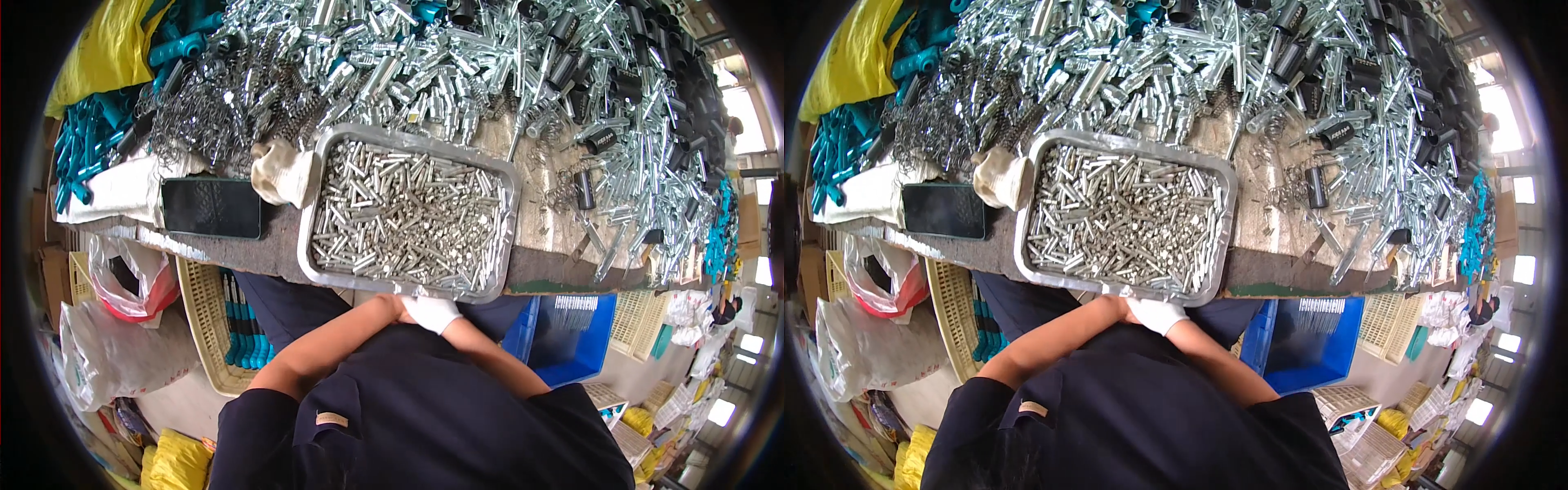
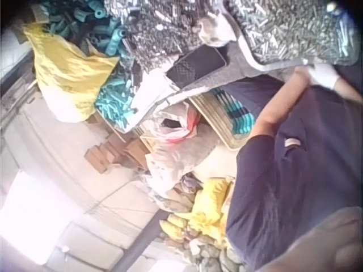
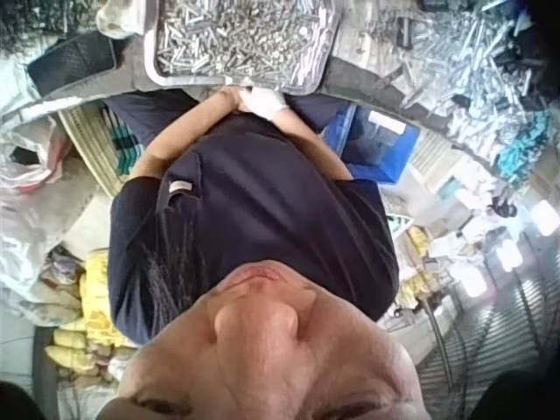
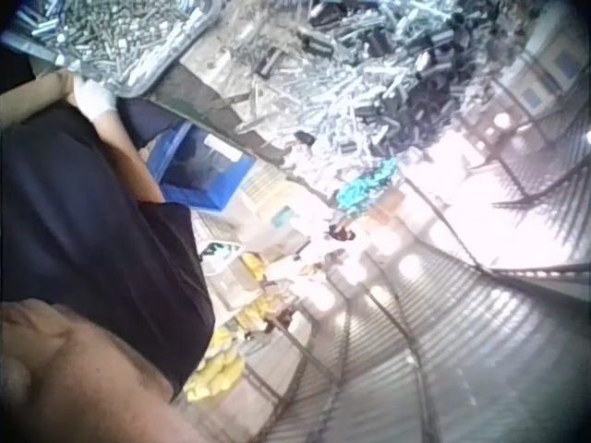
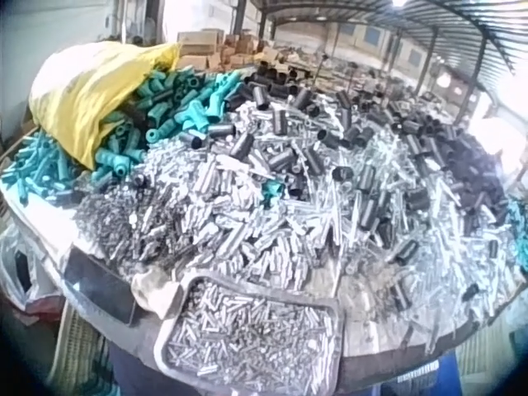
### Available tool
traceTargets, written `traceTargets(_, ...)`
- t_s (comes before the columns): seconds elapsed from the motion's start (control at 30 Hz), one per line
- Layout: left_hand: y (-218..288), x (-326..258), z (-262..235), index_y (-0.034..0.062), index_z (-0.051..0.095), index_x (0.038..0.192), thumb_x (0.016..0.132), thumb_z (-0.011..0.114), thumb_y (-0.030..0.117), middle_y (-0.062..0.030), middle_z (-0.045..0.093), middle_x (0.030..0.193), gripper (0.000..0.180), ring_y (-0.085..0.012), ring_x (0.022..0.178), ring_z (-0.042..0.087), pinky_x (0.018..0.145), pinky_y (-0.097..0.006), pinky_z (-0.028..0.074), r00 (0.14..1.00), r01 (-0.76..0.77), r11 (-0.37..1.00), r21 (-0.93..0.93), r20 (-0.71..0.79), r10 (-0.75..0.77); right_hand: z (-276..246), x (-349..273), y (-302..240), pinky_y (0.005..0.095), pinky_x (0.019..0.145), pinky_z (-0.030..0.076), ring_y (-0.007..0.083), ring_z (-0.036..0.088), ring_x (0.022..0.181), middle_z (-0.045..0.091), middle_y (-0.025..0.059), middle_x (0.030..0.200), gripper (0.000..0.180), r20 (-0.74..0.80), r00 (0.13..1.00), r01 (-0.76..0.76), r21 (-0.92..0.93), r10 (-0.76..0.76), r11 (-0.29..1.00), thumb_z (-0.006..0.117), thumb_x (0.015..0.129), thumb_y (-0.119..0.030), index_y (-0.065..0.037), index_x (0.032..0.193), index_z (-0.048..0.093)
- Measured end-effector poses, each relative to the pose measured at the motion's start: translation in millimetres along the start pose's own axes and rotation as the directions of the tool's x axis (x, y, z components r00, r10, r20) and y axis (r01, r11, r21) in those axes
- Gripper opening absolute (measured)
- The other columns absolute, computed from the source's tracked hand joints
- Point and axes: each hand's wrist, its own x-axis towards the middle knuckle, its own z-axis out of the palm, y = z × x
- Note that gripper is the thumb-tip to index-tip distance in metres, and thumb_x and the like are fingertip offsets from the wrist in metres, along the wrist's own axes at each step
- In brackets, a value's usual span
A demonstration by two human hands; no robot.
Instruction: The person assembles screwdriver components by hand, inserting metal screwdriver shafts into plastic screwdriver handles.
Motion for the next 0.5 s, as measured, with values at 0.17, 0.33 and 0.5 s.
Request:
traceTargets(0.17, 11.4, 20.3, -29.1, 0.0097, 0.061, 0.122, 0.083, 0.054, 0.051, -0.0210, 0.058, 0.124, 0.057, -0.0355, 0.119, 0.053, 0.103, -0.045, 0.039, 0.999, -0.040, 0.998, 0.046, 0.031, 0.038, 37.9, 35.9, 24.4, 0.0461, 0.110, 0.032, 0.0342, 0.042, 0.131, 0.047, 0.0162, 0.141, 0.056, -0.136, 0.913, 0.349, -0.223, -0.384, 0.910, 0.040, 0.093, -0.049, -0.011, 0.133, 0.051)
traceTargets(0.33, 19.5, 12.1, -41.5, 0.0092, 0.062, 0.118, 0.082, 0.054, 0.050, -0.0210, 0.060, 0.120, 0.055, -0.0357, 0.115, 0.055, 0.101, -0.045, 0.041, 0.996, -0.087, 0.990, 0.108, 0.043, 0.083, 58.9, -14.4, 90.0, 0.0467, 0.110, 0.032, 0.0345, 0.043, 0.130, 0.047, 0.0160, 0.141, 0.056, -0.158, 0.903, 0.368, -0.189, -0.398, 0.910, 0.040, 0.093, -0.049, -0.011, 0.133, 0.052)
traceTargets(0.5, 31.9, 6.0, -48.0, 0.0086, 0.064, 0.114, 0.081, 0.055, 0.050, -0.0210, 0.061, 0.116, 0.053, -0.0359, 0.111, 0.057, 0.098, -0.045, 0.043, 0.985, -0.167, 0.967, 0.191, 0.062, 0.158, 63.2, 38.9, 52.7, 0.0473, 0.110, 0.032, 0.0348, 0.043, 0.130, 0.048, 0.0158, 0.140, 0.056, -0.210, 0.893, 0.366, -0.174, -0.397, 0.914, 0.040, 0.093, -0.049, -0.011, 0.132, 0.052)
